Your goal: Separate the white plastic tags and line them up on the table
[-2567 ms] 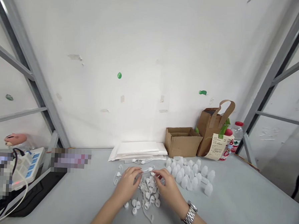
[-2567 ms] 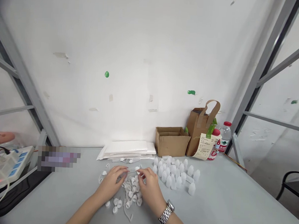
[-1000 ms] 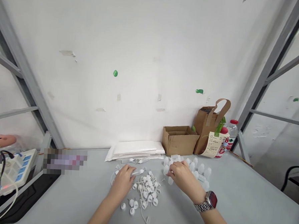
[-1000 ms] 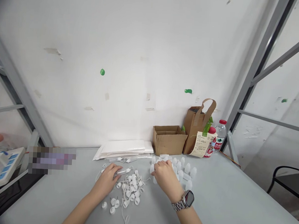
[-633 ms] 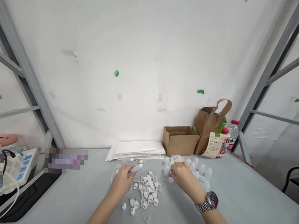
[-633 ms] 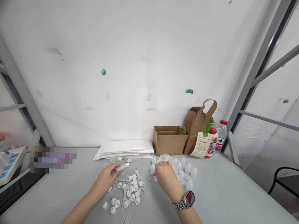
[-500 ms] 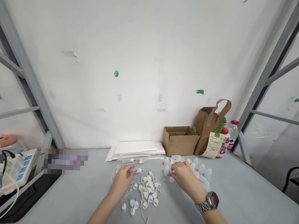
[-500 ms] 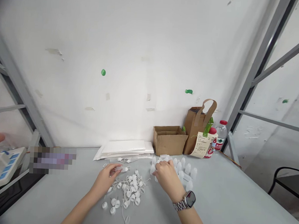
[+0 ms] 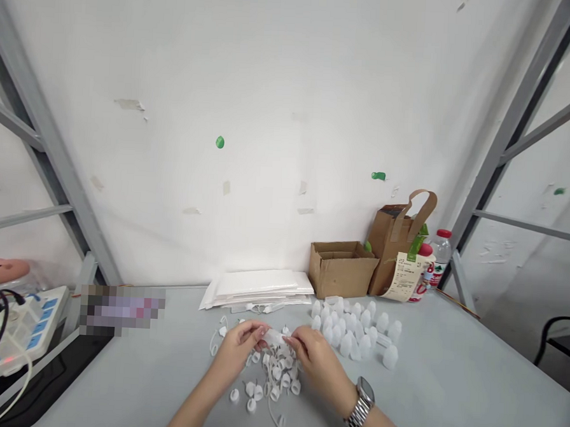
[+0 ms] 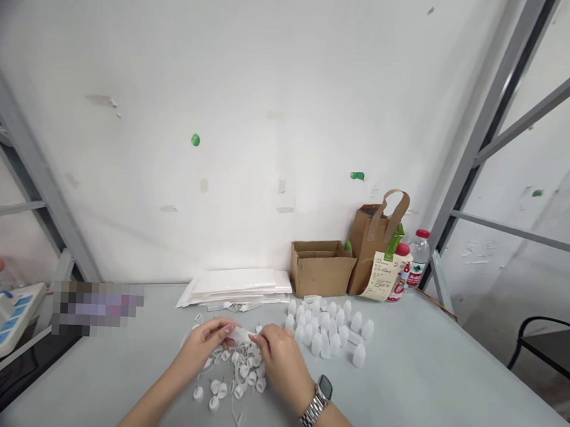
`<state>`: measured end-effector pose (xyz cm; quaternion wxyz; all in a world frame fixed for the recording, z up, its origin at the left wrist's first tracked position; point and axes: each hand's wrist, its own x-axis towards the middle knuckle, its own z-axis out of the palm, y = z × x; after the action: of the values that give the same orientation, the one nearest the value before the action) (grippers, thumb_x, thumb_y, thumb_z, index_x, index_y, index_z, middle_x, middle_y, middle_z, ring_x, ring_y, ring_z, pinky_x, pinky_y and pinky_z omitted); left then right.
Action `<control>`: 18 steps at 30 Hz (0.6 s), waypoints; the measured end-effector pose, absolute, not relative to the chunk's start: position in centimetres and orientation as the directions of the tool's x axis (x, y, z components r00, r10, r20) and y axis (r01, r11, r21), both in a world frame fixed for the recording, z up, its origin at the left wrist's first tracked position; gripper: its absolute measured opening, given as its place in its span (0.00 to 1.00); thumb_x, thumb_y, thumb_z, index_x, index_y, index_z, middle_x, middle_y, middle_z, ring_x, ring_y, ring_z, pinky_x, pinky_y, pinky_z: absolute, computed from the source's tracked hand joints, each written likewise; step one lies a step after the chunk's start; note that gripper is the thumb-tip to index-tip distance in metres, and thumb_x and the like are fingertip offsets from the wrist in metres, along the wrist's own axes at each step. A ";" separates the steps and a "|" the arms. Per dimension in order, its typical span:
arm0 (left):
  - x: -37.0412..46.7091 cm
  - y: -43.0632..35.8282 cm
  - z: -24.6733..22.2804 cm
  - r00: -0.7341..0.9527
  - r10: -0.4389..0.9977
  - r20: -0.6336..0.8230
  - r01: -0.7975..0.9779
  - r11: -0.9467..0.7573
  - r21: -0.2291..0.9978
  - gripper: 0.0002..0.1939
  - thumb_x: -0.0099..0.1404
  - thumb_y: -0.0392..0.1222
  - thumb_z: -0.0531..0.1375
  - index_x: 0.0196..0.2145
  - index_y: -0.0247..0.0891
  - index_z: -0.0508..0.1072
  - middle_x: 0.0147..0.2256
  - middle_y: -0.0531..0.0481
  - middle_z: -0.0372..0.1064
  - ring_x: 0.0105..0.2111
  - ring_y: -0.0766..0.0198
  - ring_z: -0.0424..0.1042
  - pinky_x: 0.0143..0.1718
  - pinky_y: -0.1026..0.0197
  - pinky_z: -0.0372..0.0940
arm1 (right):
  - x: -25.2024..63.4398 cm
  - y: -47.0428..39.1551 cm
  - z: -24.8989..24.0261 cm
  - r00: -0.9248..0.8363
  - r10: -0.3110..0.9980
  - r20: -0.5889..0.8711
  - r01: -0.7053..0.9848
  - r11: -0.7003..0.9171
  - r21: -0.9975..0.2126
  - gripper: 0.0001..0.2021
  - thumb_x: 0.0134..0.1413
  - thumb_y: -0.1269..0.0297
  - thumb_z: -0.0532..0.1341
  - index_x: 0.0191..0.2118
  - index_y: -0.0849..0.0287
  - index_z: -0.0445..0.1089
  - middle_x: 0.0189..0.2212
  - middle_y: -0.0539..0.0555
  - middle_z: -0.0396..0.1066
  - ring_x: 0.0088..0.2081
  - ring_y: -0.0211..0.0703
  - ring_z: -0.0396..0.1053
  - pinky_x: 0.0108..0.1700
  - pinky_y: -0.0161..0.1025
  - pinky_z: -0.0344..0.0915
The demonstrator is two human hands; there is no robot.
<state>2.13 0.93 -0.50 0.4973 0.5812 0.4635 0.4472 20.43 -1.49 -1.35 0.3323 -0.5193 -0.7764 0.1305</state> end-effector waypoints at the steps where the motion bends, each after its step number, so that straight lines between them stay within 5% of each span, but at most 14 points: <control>1: 2.2 0.9 -0.5 0.179 0.982 0.055 0.088 -0.072 0.994 0.17 0.50 0.53 0.58 0.29 0.35 0.72 0.23 0.51 0.70 0.25 0.62 0.69 0.28 0.60 0.64 | 20.2 -1.5 -1.5 -0.229 0.903 0.365 0.710 0.411 -0.571 0.17 0.61 0.59 0.47 0.24 0.57 0.62 0.22 0.50 0.65 0.26 0.39 0.61 0.30 0.35 0.55; 9: 2.9 0.3 -0.7 0.135 0.981 0.140 0.036 -0.146 0.989 0.13 0.50 0.47 0.59 0.31 0.37 0.73 0.31 0.49 0.72 0.33 0.59 0.70 0.36 0.58 0.66 | 19.7 -1.1 -1.4 0.010 0.988 0.156 0.410 0.138 -0.902 0.19 0.58 0.54 0.45 0.19 0.56 0.55 0.15 0.46 0.58 0.19 0.36 0.57 0.24 0.33 0.54; 15: 2.0 1.0 -0.8 0.064 0.997 0.049 0.007 -0.050 0.999 0.18 0.47 0.54 0.60 0.28 0.36 0.72 0.23 0.51 0.71 0.26 0.60 0.71 0.31 0.57 0.67 | 20.3 -0.9 -1.5 0.071 0.982 0.173 0.483 0.118 -0.868 0.18 0.58 0.55 0.46 0.20 0.56 0.57 0.16 0.47 0.59 0.21 0.38 0.59 0.26 0.35 0.56; 18: 1.9 1.2 -0.9 0.099 0.994 0.045 0.007 -0.046 0.999 0.18 0.47 0.55 0.60 0.26 0.36 0.72 0.21 0.52 0.70 0.24 0.60 0.70 0.28 0.59 0.67 | 20.3 -1.3 -1.2 0.004 0.964 0.267 0.516 0.227 -0.826 0.14 0.58 0.56 0.48 0.30 0.58 0.65 0.24 0.50 0.65 0.27 0.40 0.63 0.31 0.36 0.59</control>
<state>1.88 1.17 -0.90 0.5102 0.5378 0.4655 0.4835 20.28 -1.30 -1.16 0.4288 -0.5642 -0.6554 0.2612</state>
